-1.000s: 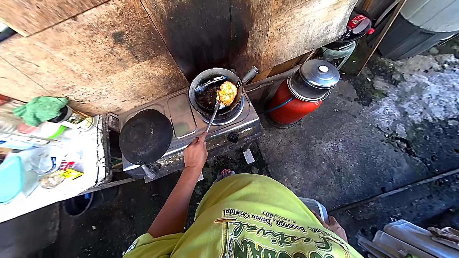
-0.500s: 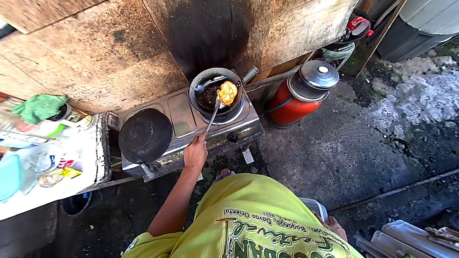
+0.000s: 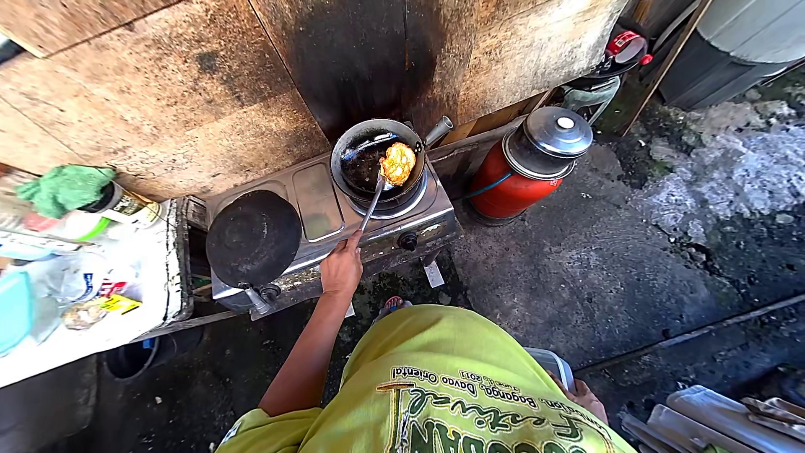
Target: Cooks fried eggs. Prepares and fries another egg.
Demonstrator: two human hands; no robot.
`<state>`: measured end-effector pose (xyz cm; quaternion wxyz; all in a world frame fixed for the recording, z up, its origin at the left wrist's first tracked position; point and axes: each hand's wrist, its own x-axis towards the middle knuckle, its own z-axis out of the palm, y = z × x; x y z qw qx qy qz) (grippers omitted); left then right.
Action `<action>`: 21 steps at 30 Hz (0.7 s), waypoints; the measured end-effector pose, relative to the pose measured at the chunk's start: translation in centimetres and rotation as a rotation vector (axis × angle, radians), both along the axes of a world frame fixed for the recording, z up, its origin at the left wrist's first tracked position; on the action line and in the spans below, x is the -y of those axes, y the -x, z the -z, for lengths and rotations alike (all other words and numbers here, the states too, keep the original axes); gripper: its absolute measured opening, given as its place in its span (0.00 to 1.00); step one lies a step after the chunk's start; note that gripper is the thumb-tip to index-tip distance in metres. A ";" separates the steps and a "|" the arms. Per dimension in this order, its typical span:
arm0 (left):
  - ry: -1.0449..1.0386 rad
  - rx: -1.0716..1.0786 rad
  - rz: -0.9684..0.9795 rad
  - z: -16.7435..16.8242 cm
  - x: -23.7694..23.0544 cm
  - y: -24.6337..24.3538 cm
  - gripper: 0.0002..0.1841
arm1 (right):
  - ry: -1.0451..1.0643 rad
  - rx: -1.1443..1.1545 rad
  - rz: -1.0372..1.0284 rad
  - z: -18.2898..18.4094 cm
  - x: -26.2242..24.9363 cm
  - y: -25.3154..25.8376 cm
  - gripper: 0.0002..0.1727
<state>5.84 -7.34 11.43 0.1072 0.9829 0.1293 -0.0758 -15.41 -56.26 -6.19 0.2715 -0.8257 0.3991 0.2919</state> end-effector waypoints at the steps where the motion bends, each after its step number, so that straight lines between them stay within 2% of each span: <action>1: -0.001 0.001 -0.001 0.0 0.0 0.0 0.23 | -0.003 -0.003 0.002 0.0 0.0 0.0 0.41; 21: 0.021 0.056 0.005 0.4 -0.2 0.1 0.23 | -0.006 -0.004 -0.003 0.5 0.0 -1.1 0.42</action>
